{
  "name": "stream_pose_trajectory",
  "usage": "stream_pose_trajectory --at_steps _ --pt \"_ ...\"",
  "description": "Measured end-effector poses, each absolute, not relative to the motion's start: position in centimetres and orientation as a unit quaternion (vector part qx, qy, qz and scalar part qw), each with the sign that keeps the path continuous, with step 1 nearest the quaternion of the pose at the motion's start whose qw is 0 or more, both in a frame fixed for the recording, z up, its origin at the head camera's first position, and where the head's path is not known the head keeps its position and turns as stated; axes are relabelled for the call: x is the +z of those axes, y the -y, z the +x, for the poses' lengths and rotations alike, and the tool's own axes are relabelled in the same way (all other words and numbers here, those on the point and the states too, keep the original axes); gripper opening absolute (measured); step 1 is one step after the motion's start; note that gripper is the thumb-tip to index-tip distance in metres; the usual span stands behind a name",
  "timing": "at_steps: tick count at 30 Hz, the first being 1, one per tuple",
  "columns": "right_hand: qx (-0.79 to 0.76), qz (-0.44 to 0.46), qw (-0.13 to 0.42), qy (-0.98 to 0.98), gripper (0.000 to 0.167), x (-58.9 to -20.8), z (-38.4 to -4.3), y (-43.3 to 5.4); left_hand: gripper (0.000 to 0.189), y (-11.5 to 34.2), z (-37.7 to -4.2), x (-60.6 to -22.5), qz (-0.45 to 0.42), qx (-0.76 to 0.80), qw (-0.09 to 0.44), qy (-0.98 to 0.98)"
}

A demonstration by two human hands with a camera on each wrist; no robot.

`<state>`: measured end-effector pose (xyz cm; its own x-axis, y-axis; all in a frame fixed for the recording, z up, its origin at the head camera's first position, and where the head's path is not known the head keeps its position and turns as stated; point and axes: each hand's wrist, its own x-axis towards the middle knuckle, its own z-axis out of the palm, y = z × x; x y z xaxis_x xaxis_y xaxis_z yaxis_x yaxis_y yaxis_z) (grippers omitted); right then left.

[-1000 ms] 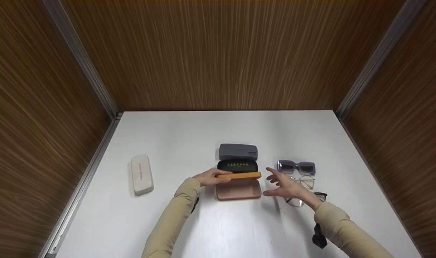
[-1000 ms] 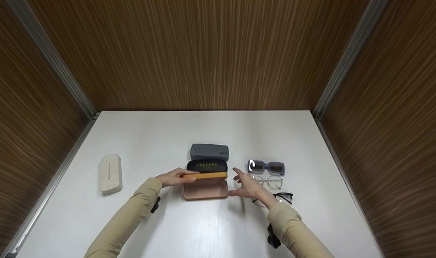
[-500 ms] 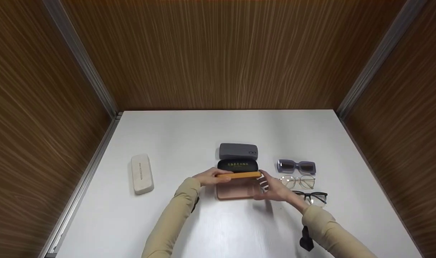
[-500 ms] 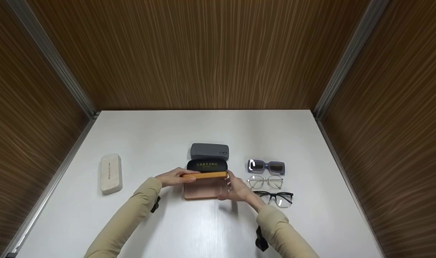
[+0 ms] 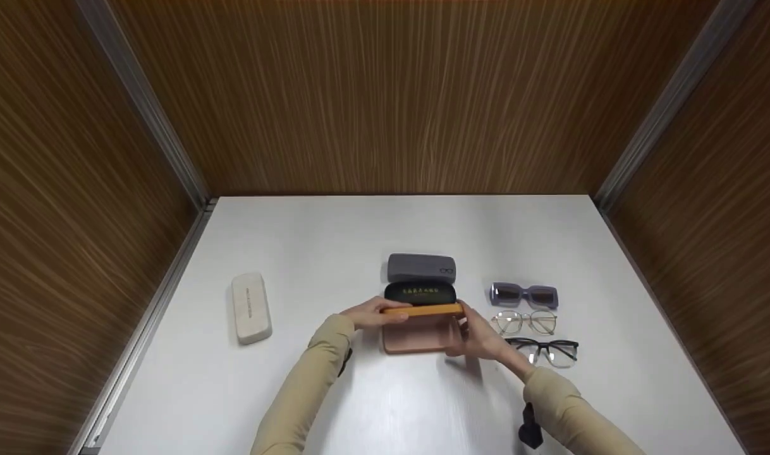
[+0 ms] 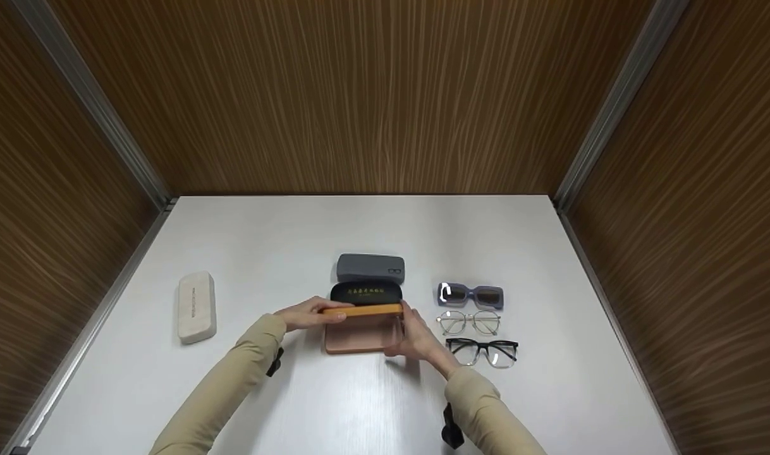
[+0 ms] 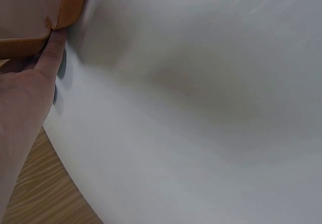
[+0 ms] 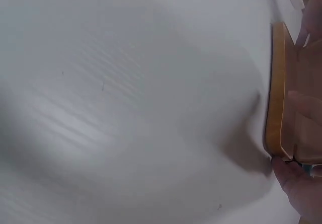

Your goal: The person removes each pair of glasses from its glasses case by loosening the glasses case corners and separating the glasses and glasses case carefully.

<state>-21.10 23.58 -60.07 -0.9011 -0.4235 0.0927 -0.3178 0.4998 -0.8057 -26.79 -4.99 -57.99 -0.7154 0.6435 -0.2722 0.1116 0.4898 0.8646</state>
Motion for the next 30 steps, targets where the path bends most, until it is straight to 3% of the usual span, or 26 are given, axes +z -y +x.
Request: stream_pose_trajectory --at_steps 8,30 --pt "-0.448 -0.176 0.049 -0.875 0.116 -61.3 -21.2 -23.2 0.048 5.0 -26.7 -57.8 0.237 0.448 0.299 -0.809" --pt "-0.438 -0.130 0.014 -0.889 0.114 -62.4 -21.1 -22.4 0.059 4.6 -26.8 -57.5 0.235 0.390 0.315 -0.833"
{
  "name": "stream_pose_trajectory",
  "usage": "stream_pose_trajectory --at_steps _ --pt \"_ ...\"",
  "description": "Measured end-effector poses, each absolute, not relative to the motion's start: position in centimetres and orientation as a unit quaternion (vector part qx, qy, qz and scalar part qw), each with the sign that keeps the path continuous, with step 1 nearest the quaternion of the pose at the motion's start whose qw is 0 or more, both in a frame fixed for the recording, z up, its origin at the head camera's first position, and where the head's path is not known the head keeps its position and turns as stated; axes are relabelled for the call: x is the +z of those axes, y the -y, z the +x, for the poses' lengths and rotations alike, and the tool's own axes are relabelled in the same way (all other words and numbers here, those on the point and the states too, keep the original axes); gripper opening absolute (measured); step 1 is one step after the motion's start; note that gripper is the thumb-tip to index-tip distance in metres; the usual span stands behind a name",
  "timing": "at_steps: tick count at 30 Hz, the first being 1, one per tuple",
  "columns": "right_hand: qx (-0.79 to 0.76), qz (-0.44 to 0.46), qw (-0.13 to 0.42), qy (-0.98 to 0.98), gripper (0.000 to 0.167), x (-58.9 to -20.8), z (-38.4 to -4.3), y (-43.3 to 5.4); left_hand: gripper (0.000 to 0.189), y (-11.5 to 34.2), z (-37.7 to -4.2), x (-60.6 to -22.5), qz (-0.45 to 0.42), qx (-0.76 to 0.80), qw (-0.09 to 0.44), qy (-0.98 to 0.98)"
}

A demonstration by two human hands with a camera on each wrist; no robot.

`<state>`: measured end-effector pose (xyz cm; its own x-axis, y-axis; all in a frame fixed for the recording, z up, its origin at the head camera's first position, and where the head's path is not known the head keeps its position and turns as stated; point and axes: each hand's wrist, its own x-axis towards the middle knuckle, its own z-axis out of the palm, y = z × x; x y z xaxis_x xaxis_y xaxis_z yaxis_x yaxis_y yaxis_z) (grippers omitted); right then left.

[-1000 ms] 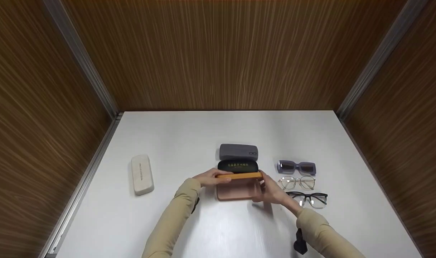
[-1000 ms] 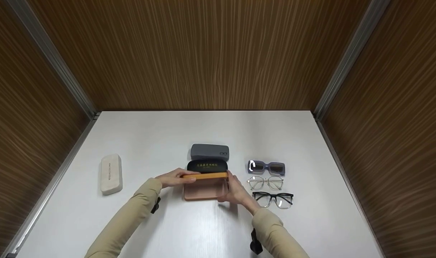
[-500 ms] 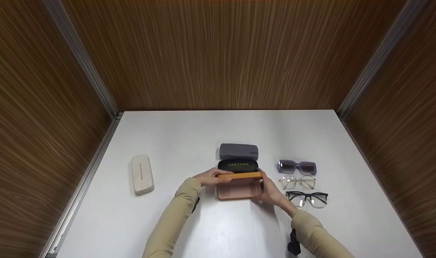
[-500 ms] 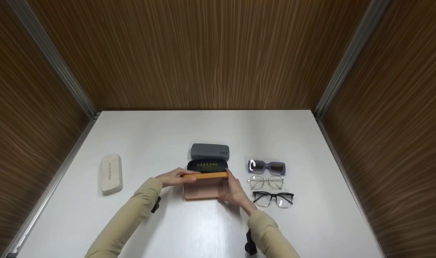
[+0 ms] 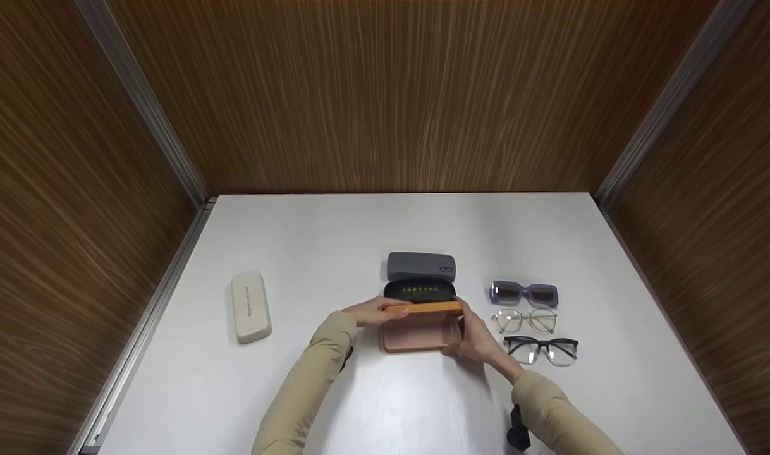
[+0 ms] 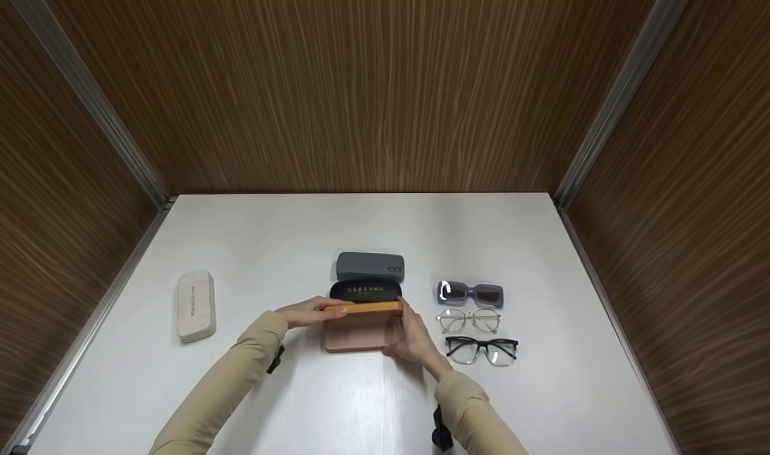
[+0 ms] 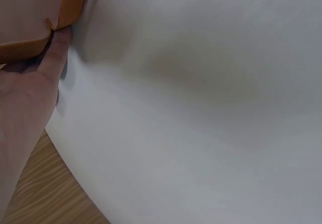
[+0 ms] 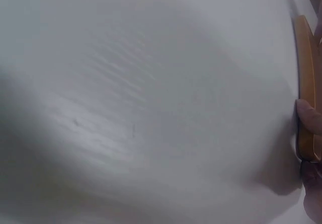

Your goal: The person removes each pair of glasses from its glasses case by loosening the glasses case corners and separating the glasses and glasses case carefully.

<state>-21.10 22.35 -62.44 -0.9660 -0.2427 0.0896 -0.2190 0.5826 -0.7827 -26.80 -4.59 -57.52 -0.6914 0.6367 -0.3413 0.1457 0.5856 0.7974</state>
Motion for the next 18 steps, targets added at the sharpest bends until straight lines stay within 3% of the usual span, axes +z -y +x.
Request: stream_pose_trajectory --at_steps 18 --pt "-0.430 -0.133 0.008 -0.893 0.117 -62.37 -21.21 -22.55 0.052 3.97 -26.89 -57.64 0.269 0.387 0.292 -0.832"
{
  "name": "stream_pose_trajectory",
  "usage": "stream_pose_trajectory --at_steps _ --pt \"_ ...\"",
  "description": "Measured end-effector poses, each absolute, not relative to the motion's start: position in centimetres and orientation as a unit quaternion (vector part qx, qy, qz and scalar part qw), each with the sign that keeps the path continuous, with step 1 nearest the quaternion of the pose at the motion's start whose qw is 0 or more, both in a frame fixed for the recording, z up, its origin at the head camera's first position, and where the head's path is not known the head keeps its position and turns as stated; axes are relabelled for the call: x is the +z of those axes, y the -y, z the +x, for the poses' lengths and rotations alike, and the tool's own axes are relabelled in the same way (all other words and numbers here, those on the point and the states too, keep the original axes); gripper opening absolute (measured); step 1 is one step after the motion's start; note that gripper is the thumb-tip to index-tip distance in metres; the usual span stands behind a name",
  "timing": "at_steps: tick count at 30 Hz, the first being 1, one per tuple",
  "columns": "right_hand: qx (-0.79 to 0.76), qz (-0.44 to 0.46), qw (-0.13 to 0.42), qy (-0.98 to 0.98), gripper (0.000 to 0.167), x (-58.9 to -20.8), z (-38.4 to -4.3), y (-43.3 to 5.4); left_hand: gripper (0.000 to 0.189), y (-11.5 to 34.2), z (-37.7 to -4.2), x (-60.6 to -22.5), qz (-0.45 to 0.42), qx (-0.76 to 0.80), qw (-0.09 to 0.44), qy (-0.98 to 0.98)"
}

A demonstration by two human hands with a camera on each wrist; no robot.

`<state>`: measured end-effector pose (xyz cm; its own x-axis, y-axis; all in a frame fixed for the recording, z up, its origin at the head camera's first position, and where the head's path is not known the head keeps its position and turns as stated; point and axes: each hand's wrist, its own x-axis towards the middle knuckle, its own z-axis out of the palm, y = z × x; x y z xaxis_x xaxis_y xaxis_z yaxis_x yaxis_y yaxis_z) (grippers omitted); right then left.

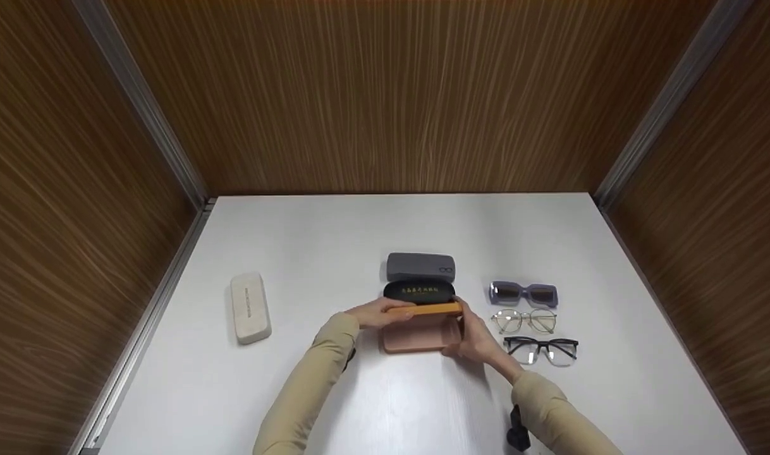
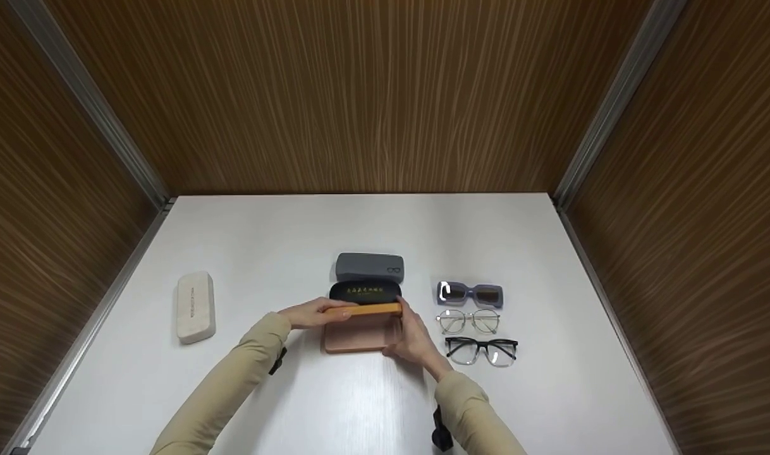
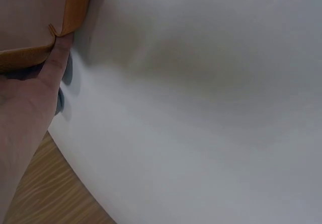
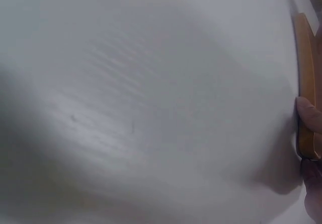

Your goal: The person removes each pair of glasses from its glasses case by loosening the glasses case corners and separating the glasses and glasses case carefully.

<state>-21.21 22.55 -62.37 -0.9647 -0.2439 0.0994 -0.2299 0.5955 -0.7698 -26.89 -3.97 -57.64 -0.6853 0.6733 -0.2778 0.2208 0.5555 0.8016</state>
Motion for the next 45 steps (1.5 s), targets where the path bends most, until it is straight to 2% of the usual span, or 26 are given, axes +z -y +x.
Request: stream_pose_trajectory --at_steps 11,18,38,45 --pt "-0.423 -0.134 0.001 -0.896 0.118 -62.6 -20.8 -22.7 0.051 4.1 -26.5 -58.1 0.300 0.387 0.274 -0.828" --pt "-0.416 -0.146 -0.015 -0.897 0.116 -62.9 -20.7 -22.7 0.051 4.3 -25.9 -58.5 0.326 0.382 0.243 -0.830" --pt "-0.403 -0.141 -0.020 -0.904 0.113 -62.7 -20.8 -22.5 0.053 4.4 -23.5 -59.0 0.310 0.303 0.150 -0.888" --pt "-0.402 -0.141 -0.024 -0.905 0.110 -62.8 -20.8 -22.4 0.055 4.4 -22.9 -59.0 0.319 0.276 0.133 -0.897"
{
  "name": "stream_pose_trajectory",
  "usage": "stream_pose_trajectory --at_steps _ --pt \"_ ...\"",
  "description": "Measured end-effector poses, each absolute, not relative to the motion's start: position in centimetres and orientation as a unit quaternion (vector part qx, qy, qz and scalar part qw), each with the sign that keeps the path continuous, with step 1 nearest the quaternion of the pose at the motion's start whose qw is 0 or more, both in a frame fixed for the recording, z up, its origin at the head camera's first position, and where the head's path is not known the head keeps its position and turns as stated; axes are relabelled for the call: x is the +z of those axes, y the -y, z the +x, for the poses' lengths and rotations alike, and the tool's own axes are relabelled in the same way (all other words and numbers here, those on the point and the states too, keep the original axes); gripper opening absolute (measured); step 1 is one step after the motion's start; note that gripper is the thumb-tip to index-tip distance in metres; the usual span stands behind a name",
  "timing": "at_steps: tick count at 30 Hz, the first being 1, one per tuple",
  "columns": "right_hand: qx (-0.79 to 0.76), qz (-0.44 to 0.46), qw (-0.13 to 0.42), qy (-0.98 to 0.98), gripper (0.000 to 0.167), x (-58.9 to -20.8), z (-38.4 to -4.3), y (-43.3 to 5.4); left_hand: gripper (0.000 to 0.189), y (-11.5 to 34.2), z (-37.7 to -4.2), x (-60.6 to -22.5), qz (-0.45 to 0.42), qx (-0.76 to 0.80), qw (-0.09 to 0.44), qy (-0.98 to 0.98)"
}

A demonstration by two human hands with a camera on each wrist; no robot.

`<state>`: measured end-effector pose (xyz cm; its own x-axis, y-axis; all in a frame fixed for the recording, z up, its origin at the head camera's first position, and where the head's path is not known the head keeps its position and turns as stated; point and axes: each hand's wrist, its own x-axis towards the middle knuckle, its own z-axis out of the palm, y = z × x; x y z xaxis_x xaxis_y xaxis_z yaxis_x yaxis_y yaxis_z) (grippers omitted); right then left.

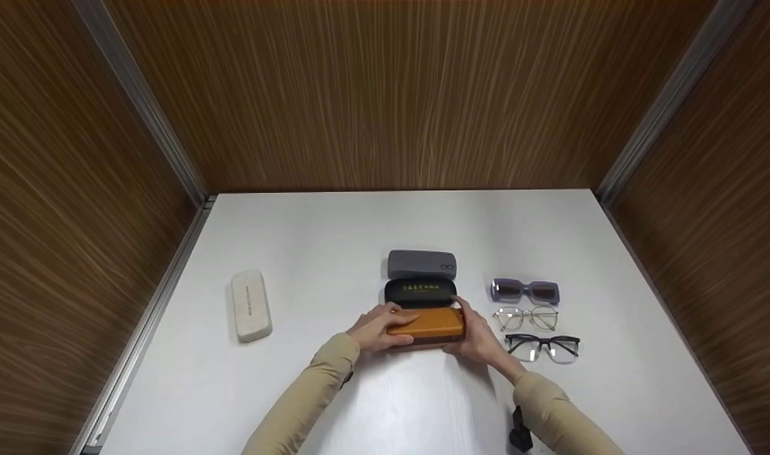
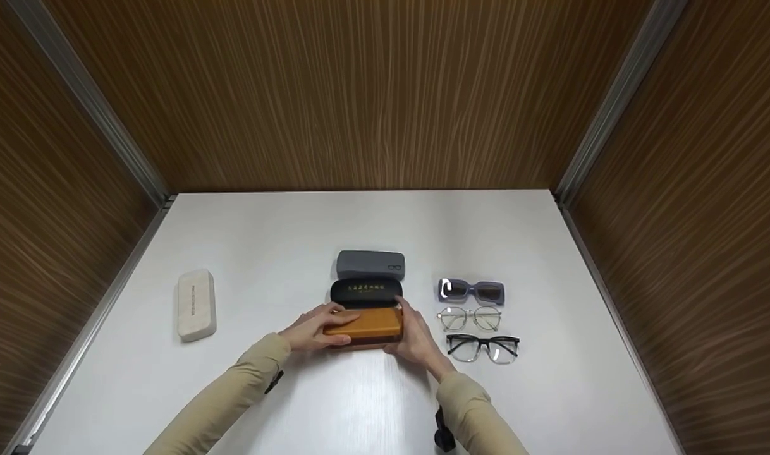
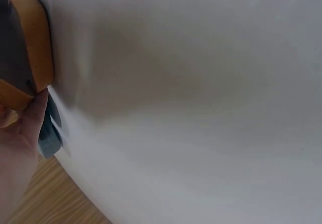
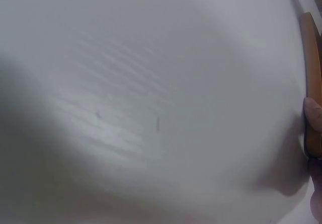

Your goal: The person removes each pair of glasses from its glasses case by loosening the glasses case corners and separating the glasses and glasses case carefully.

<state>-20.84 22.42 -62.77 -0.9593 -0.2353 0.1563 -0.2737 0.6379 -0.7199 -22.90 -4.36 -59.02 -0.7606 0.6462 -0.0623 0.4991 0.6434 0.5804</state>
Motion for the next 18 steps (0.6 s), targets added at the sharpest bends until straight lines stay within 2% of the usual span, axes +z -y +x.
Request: stream_pose_trajectory --at_steps 10,18 --pt "0.395 0.128 0.017 0.909 0.106 -62.93 -20.70 -22.37 0.058 4.12 -22.34 -59.67 0.302 0.253 0.130 -0.910" --pt "0.399 0.142 0.023 0.906 0.094 -62.82 -20.56 -22.38 0.058 3.96 -22.12 -59.82 0.293 0.255 0.124 -0.913"
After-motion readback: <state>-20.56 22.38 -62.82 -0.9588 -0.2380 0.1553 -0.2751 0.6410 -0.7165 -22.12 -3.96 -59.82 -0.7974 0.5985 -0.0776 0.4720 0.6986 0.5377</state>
